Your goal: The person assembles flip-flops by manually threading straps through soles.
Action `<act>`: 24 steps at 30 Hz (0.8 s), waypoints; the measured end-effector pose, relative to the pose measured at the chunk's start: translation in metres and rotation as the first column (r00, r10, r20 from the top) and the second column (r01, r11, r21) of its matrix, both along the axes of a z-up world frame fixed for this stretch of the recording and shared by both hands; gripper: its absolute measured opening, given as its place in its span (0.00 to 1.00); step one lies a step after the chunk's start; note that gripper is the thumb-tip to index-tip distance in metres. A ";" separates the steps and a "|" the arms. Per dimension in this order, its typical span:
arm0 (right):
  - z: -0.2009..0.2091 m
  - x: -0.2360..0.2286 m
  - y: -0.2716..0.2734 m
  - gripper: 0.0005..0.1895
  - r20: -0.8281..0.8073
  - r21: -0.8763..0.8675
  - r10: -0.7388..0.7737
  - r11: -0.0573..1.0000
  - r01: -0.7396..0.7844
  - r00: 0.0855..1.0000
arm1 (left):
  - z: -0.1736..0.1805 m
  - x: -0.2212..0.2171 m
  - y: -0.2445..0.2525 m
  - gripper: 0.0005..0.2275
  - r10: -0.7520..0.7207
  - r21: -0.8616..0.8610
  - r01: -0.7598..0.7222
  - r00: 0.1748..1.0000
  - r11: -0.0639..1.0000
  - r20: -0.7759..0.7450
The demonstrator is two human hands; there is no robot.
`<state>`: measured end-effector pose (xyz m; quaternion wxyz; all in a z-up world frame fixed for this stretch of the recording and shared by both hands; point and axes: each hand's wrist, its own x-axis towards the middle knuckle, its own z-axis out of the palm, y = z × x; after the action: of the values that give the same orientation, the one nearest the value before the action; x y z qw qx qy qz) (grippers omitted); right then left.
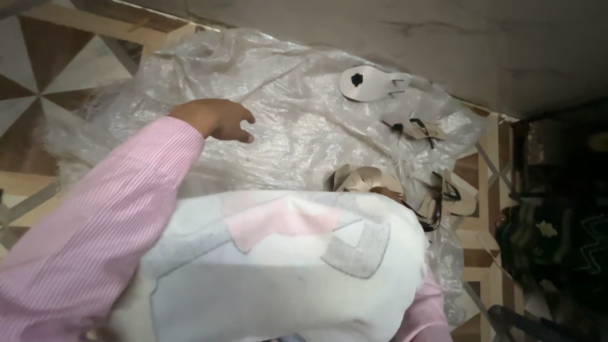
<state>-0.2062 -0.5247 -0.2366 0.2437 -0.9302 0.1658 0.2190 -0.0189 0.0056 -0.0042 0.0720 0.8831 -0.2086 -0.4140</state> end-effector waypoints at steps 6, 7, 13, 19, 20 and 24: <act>-0.019 0.005 -0.031 0.20 0.186 -0.174 -0.219 0.952 0.252 0.958 | -0.028 0.010 -0.007 0.29 -0.051 -0.091 0.047 0.998 0.995 -0.035; -0.016 0.018 -0.038 0.20 0.183 -0.179 -0.215 0.952 0.248 0.959 | -0.029 0.010 -0.009 0.29 -0.047 -0.096 0.043 0.998 0.994 -0.039; -0.026 0.092 -0.073 0.20 0.396 -0.353 -0.166 0.880 0.317 0.903 | -0.039 0.010 -0.008 0.30 -0.041 -0.146 0.035 0.998 0.989 -0.041; -0.027 0.135 -0.085 0.17 0.458 -0.375 -0.021 0.902 0.215 0.889 | -0.045 0.011 -0.008 0.29 -0.022 -0.185 0.005 0.996 0.983 -0.086; -0.034 0.137 -0.094 0.15 0.454 -0.379 0.035 0.912 0.158 0.890 | -0.048 0.011 -0.007 0.29 -0.020 -0.194 -0.001 0.994 0.981 -0.106; -0.069 0.142 -0.127 0.14 0.404 -0.394 0.144 0.919 0.030 0.903 | -0.049 0.010 -0.002 0.29 0.004 -0.175 -0.033 0.987 0.984 -0.162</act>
<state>-0.0642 -0.6513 -0.3054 0.0765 -0.9895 0.1211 -0.0192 -0.0088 0.0041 -0.0528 0.1705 0.8387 -0.2299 -0.4633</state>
